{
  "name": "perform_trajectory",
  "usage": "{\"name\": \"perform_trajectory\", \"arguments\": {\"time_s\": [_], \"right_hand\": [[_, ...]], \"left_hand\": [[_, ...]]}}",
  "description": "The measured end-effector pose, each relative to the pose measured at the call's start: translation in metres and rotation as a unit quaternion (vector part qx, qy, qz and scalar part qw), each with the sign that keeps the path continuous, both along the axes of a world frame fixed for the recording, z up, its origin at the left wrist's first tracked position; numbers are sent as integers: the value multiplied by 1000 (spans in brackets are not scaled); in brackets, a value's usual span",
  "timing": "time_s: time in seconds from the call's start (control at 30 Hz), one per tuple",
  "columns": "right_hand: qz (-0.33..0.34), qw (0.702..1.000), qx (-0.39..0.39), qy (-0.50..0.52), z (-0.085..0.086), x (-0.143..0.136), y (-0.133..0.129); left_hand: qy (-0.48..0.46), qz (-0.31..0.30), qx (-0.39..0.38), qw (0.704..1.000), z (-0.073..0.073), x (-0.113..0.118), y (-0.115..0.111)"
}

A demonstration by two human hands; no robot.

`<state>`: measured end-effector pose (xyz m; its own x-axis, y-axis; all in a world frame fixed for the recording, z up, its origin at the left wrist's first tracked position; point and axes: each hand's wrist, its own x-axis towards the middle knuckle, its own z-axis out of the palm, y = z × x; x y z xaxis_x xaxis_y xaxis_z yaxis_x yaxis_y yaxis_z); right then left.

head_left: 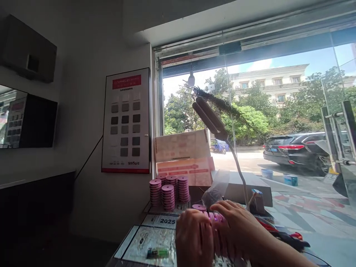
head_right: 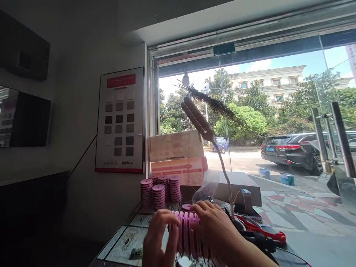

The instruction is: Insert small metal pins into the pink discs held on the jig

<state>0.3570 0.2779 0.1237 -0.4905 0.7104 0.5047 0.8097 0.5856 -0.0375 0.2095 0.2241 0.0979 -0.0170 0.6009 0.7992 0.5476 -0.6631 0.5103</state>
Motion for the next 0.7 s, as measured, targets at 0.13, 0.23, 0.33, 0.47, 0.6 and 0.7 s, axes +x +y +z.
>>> {"name": "perform_trajectory", "arguments": {"time_s": [0.13, 0.23, 0.33, 0.47, 0.6, 0.7], "right_hand": [[-31, 996, 81, 21, -38, 2, 11], [-35, 940, 338, 2, -76, -3, 22], [-76, 838, 540, -31, -105, -5, 23], [-74, 923, 377, -15, -87, -8, 12], [-115, 991, -65, 21, -20, -10, 24], [-69, 981, -179, 1, 10, -9, 41]], "left_hand": [[-50, 53, -218, 973, -12, -49, 55], [-8, 29, -276, 961, -25, -49, 72], [2, 34, -297, 954, -32, -42, 73], [-18, 1, -295, 955, -42, -38, 77], [-49, -44, -238, 969, -54, -36, 83], [-46, -59, -212, 974, -60, -37, 86]]}}
